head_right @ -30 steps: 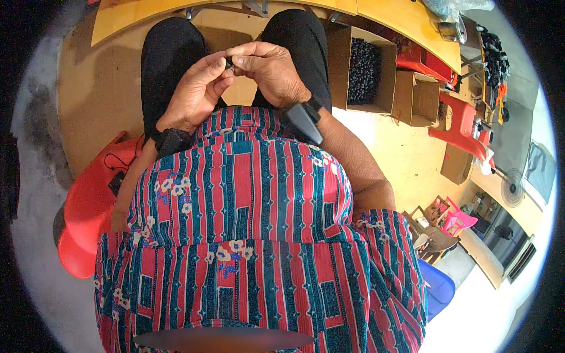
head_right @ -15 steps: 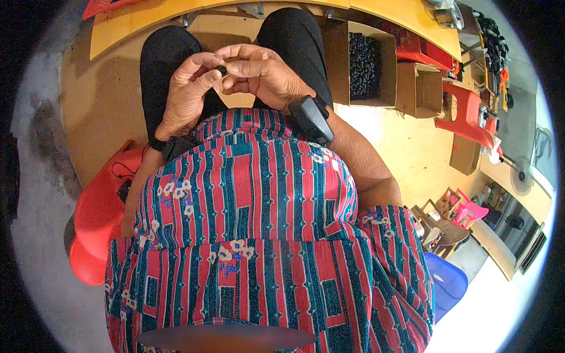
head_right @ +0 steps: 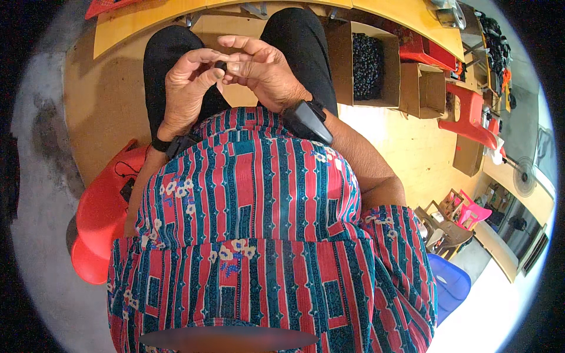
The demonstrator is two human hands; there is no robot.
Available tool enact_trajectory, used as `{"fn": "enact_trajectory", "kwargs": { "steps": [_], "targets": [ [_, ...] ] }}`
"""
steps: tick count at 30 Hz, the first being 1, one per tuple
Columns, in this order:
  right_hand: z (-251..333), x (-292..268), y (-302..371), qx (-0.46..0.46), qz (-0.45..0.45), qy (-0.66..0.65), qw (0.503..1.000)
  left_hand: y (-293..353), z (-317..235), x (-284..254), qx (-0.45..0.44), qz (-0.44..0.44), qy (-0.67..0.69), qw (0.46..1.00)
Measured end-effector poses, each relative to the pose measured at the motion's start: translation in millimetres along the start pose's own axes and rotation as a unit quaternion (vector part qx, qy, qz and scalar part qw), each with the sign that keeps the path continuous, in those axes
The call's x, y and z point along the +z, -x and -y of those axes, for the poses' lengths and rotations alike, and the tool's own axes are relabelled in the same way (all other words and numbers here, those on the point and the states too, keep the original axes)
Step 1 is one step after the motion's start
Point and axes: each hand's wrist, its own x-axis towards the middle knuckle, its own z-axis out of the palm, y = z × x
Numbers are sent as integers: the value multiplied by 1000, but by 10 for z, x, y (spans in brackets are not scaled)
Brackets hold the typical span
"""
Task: The person assembles small black plastic components by hand.
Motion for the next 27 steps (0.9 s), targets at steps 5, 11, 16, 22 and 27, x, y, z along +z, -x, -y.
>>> {"fn": "enact_trajectory", "kwargs": {
  "steps": [5, 11, 16, 22, 27],
  "targets": [
    [29, 2, -11, -53, 25, 48, 997, -23, -53, 17, 43, -1, -37, 998],
    [76, 22, -12, -109, 29, 142, 983, -27, -47, -16, 59, 10, -72, 996],
    [79, 35, -24, -127, 31, 153, 979, -27, -74, -23, 58, 10, -77, 995],
    [118, 25, -23, -178, 45, 241, 953, -25, -57, 53, 13, 0, 2, 1000],
    [130, 38, -12, -185, 48, 268, 944, -7, -36, 74, -40, -24, 83, 995]
  ]
}}
